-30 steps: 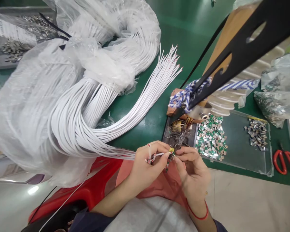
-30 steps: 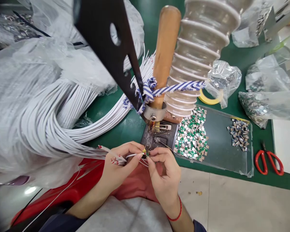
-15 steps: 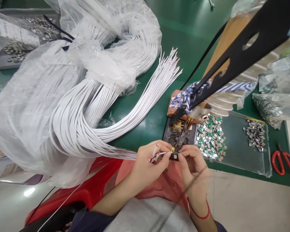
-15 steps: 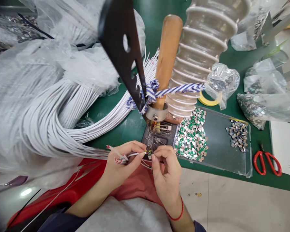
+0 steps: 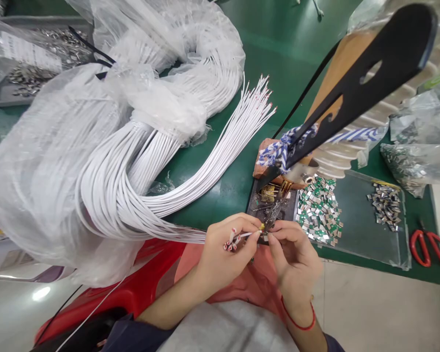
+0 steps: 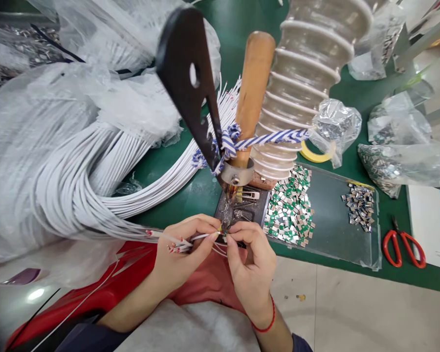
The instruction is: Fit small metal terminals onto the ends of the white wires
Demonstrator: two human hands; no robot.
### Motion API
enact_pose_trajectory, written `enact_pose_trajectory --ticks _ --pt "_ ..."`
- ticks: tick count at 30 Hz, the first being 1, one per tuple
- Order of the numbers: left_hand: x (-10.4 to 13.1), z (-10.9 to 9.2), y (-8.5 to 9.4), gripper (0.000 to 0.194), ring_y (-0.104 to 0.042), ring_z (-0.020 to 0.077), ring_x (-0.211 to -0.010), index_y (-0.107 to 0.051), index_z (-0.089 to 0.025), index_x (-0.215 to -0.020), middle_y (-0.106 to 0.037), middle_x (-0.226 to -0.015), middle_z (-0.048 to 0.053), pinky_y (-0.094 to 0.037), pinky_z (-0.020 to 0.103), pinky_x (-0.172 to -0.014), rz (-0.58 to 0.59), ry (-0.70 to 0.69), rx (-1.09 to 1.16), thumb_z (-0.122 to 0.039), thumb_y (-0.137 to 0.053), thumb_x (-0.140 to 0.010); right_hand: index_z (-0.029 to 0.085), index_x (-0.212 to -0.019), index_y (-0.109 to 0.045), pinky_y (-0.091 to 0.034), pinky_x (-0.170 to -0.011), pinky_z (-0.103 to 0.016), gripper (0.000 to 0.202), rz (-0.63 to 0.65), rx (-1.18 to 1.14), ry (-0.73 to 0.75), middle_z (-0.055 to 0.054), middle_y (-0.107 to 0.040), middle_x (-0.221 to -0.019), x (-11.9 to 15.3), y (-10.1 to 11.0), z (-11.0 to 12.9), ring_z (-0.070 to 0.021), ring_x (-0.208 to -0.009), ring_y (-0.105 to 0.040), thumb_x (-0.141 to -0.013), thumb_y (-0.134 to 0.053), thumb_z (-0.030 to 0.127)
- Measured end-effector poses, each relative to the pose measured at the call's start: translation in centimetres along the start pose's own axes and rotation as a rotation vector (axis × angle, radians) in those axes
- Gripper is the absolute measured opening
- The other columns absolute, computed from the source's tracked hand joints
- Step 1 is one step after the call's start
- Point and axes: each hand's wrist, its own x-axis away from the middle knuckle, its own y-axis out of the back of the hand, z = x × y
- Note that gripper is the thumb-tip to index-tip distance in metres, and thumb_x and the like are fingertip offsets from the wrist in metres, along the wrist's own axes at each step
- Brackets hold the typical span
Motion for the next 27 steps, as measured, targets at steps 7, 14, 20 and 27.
enact_pose_trajectory --ticks 7,14,20,27 --pt "0.0 -0.1 0.0 0.018 -0.073 0.0136 -0.071 -0.068 -0.016 -0.070 -0.077 -0.080 0.006 -0.058 0.019 -0.066 0.002 0.018 0.021 -0.003 -0.064 -0.082 0.024 -0.088 -0.065 -0.055 -0.074 -0.032 0.014 0.019 -0.040 -0.002 -0.003 -0.068 -0.091 -0.1 0.0 0.2 -0.0186 -0.087 -0.066 -0.093 -0.064 0.011" --pt "0.3 0.6 -0.1 0.018 -0.073 0.0136 -0.067 -0.068 -0.016 -0.068 -0.077 -0.078 0.005 -0.057 0.019 -0.062 -0.009 0.077 0.035 -0.005 -0.064 -0.082 0.024 -0.090 -0.062 -0.052 -0.071 -0.030 0.014 0.003 -0.043 -0.022 -0.002 -0.065 -0.089 0.3 0.3 -0.3 -0.0183 -0.085 -0.062 -0.095 -0.061 0.011" --pt "0.6 1.1 -0.2 0.017 -0.073 0.0150 -0.069 -0.068 -0.016 -0.068 -0.077 -0.080 0.006 -0.057 0.021 -0.063 -0.004 0.078 0.026 -0.006 -0.064 -0.081 0.024 -0.088 -0.061 -0.040 -0.051 -0.023 0.011 0.038 -0.001 -0.041 0.004 -0.055 -0.071 0.5 0.5 -0.4 -0.0124 -0.058 -0.049 -0.095 -0.061 0.015" --pt "1.1 1.7 0.4 0.015 -0.073 0.0151 -0.074 -0.074 -0.017 -0.074 -0.078 -0.084 0.005 -0.057 0.022 -0.068 0.068 0.130 0.087 -0.007 -0.068 -0.083 0.025 -0.096 -0.066 -0.045 -0.057 -0.024 0.011 0.151 0.058 -0.096 0.001 -0.064 -0.081 0.4 0.8 -0.5 -0.0144 -0.066 -0.058 -0.094 -0.062 0.015"
